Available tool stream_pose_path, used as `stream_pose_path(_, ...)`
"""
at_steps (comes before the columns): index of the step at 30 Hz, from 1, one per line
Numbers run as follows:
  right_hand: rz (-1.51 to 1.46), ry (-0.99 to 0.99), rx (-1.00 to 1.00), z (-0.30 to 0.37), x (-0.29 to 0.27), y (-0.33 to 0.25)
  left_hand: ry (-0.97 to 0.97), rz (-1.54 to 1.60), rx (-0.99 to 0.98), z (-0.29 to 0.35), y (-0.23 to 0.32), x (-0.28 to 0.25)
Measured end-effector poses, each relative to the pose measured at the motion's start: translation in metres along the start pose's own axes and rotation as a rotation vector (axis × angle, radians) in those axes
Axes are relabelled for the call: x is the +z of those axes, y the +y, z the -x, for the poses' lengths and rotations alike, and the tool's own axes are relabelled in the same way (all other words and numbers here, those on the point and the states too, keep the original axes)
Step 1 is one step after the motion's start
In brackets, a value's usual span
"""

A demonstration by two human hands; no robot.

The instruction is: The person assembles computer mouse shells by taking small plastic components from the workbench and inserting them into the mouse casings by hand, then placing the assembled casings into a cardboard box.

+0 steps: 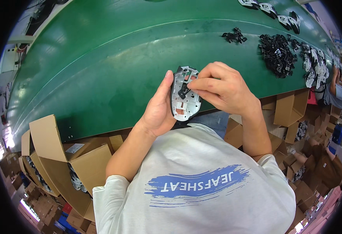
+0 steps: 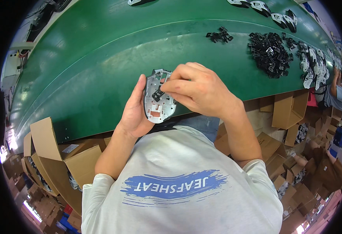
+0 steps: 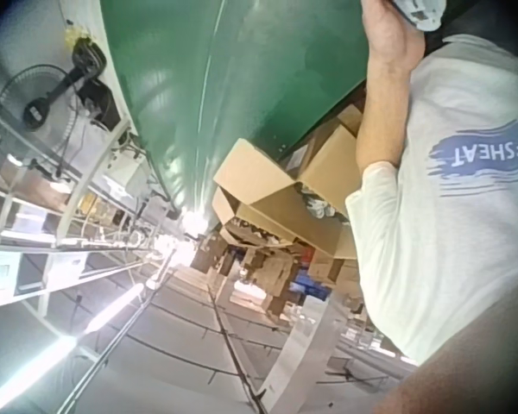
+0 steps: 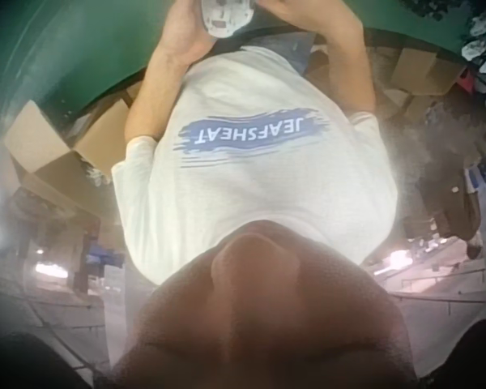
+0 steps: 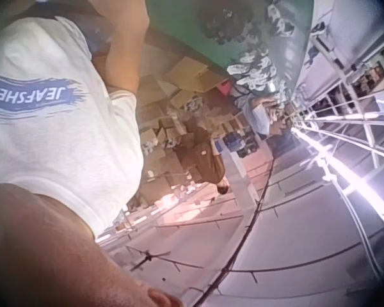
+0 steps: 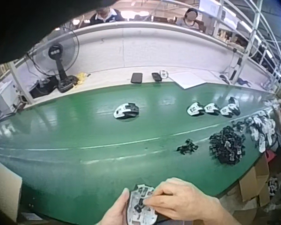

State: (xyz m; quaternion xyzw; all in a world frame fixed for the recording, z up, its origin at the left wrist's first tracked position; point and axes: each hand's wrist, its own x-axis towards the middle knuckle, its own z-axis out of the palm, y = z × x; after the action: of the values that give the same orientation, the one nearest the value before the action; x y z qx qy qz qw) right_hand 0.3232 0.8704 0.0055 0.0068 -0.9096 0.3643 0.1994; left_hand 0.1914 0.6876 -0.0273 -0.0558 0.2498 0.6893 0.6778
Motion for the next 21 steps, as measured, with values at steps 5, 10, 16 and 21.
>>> stream_pose_path(5,0.006,-0.133,-0.072,-0.006,-0.006,0.005,0.026,-0.079,0.024,0.001,0.002,-0.001)
stream_pose_path(10,0.118,-0.147,-0.084,-0.002,0.000,0.002,0.088,-0.191,0.016,0.005,-0.004,-0.001)
stream_pose_path(16,0.217,0.066,-0.076,0.011,0.013,-0.009,0.121,-0.221,0.040,0.009,-0.008,0.010)
stream_pose_path(21,0.177,0.204,-0.041,0.026,0.024,-0.011,0.090,-0.279,0.042,0.011,-0.013,0.016)
